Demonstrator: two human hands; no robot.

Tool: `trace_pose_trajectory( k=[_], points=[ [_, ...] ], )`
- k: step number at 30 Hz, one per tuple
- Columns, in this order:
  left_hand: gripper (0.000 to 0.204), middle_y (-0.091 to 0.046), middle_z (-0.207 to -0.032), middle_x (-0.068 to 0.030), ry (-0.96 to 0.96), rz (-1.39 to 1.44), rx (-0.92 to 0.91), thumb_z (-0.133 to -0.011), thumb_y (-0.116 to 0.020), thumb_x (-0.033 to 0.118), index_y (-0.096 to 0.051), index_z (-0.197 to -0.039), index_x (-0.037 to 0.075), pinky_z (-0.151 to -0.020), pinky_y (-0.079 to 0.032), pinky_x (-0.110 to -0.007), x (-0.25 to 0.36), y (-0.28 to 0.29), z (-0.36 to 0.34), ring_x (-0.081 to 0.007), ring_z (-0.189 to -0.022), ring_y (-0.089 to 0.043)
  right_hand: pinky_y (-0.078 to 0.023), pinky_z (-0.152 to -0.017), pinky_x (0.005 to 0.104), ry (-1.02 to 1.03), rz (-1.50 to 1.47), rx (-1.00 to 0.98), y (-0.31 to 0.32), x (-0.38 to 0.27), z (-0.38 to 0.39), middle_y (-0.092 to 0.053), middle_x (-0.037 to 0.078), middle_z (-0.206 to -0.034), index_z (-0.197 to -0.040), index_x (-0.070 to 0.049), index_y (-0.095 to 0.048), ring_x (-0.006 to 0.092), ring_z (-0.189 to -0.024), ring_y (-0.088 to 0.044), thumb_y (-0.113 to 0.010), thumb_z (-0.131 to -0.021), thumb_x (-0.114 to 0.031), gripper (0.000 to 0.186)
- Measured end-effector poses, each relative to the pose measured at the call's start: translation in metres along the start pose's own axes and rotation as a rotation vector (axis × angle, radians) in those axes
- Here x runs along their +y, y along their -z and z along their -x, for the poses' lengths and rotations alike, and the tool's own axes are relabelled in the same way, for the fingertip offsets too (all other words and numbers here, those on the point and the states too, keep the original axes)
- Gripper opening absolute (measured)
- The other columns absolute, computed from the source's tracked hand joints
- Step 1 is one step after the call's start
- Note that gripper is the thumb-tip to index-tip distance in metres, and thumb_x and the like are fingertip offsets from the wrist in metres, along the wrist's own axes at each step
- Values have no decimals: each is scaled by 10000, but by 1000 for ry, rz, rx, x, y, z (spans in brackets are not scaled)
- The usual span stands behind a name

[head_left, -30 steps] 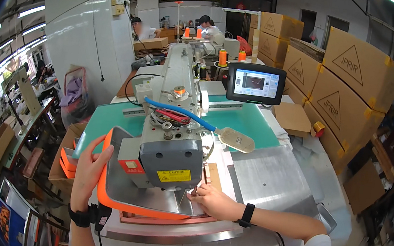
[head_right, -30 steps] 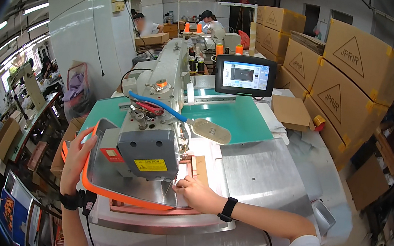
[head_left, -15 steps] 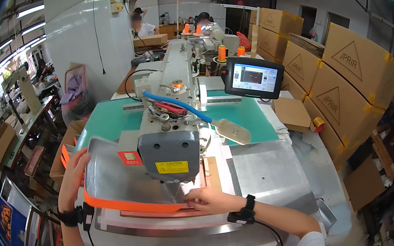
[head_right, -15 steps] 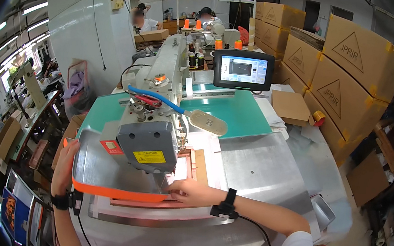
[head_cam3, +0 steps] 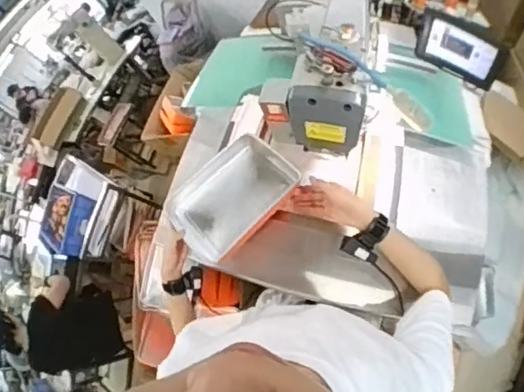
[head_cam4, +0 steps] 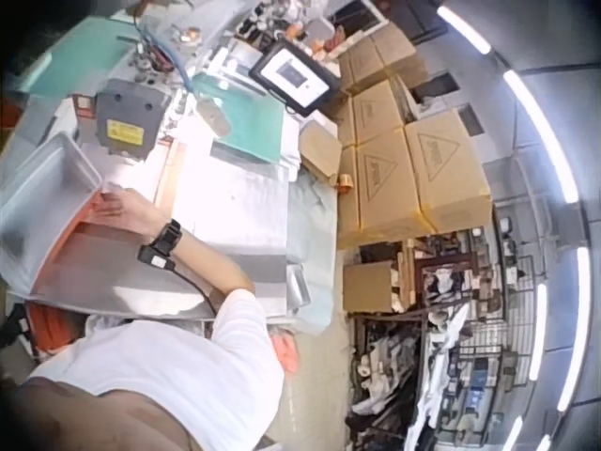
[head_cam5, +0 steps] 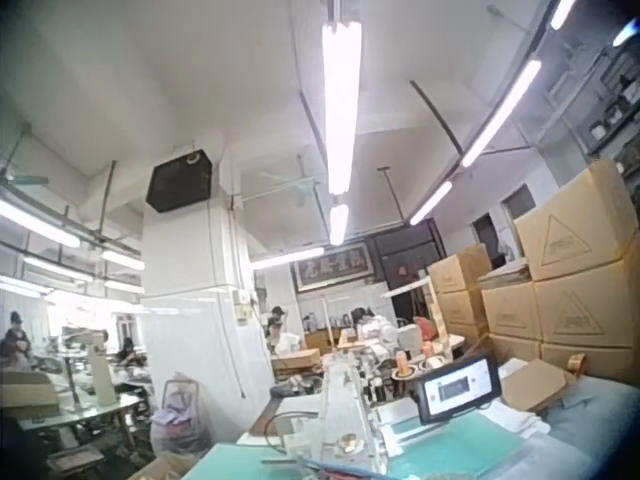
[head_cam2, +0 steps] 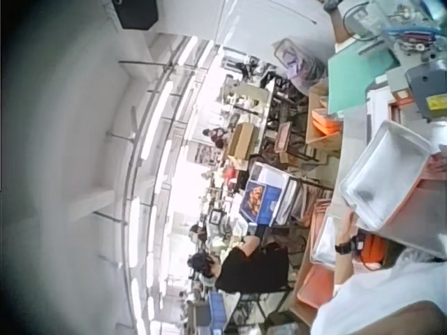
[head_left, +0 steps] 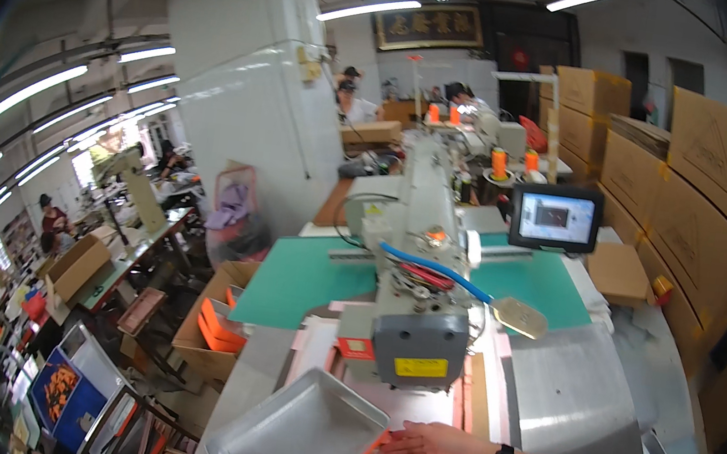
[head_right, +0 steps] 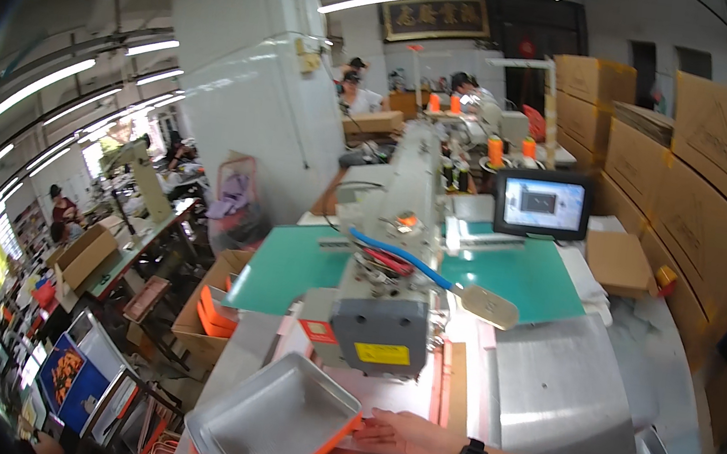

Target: The person operates an industrial sewing machine to stitch a pink fabric border onto the edges of rectangular metal trays. They place a tray on the machine's platform, guide it through the needle, and then remove the finished unit to place it in a stack. The process is repeated for multiple trays.

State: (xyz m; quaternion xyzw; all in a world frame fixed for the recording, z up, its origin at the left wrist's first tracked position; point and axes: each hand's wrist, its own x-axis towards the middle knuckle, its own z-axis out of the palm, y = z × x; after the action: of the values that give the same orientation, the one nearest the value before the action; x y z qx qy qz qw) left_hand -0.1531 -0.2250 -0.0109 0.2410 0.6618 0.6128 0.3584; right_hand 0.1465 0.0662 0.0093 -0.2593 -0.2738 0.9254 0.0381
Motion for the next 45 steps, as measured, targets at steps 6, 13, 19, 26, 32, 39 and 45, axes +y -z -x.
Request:
trace_pose_trajectory(
  k=[6,13,19,26,32,39,45],
  points=[
    [681,-430,-1451,-122,74,182,-160,-850,-682,95,-359,-1441,-7,-1112,-311,-340,-44,-21,76,-245,-1335,-387,-443,-998,453,-103,-102,-170,-5,-15,4,-624,141,-1078,-1109,21,-591,301,-1042,-594,-537,-956,-303,363],
    [724,-441,-1379,-118,-180,-104,-49,-816,-761,167,-353,-1399,32,-1082,-317,-367,21,-39,128,-227,-1283,-397,-481,-917,435,-75,27,-67,-32,-8,0,-674,85,-1022,-1160,-86,-623,283,-975,-609,-487,-974,-396,386],
    [392,-596,-880,-51,-206,-313,-231,-792,-789,224,-563,-1048,31,-730,-482,-290,35,-50,111,-139,-816,-575,-521,-855,355,159,-10,139,28,-8,3,-674,92,-1020,-1146,-20,-605,223,-947,-633,-468,-1002,-176,253],
    [461,-633,-771,-175,-577,-800,-899,-803,-733,439,-629,-923,6,-616,-456,-418,97,-120,76,-353,-720,-605,-432,-1034,416,132,591,382,89,-34,47,-596,153,-1235,-1226,31,-553,275,-1128,-587,-556,-951,-107,307],
    [245,-644,-828,-201,-670,-555,-1238,-906,-595,260,-648,-948,25,-634,-476,-415,74,-218,50,-342,-736,-623,-493,-871,294,212,1052,297,49,-83,72,-681,99,-1027,-1120,48,-628,154,-946,-629,-606,-905,-160,300],
    [377,-622,-1109,-150,-993,-528,-872,-823,-532,7,-587,-1194,42,-938,-459,-360,71,-292,-33,-287,-1008,-606,-459,-692,233,67,1045,62,24,-24,105,-680,23,-765,-903,56,-621,88,-734,-592,-646,-878,-170,229],
    [215,-622,-915,-32,-214,-310,-1262,-954,-560,144,-634,-1089,-5,-846,-468,-281,60,-295,-73,-109,-905,-564,-492,-622,287,316,1368,304,10,-70,148,-661,41,-690,-863,6,-678,141,-655,-631,-634,-889,-142,157]
  ],
)
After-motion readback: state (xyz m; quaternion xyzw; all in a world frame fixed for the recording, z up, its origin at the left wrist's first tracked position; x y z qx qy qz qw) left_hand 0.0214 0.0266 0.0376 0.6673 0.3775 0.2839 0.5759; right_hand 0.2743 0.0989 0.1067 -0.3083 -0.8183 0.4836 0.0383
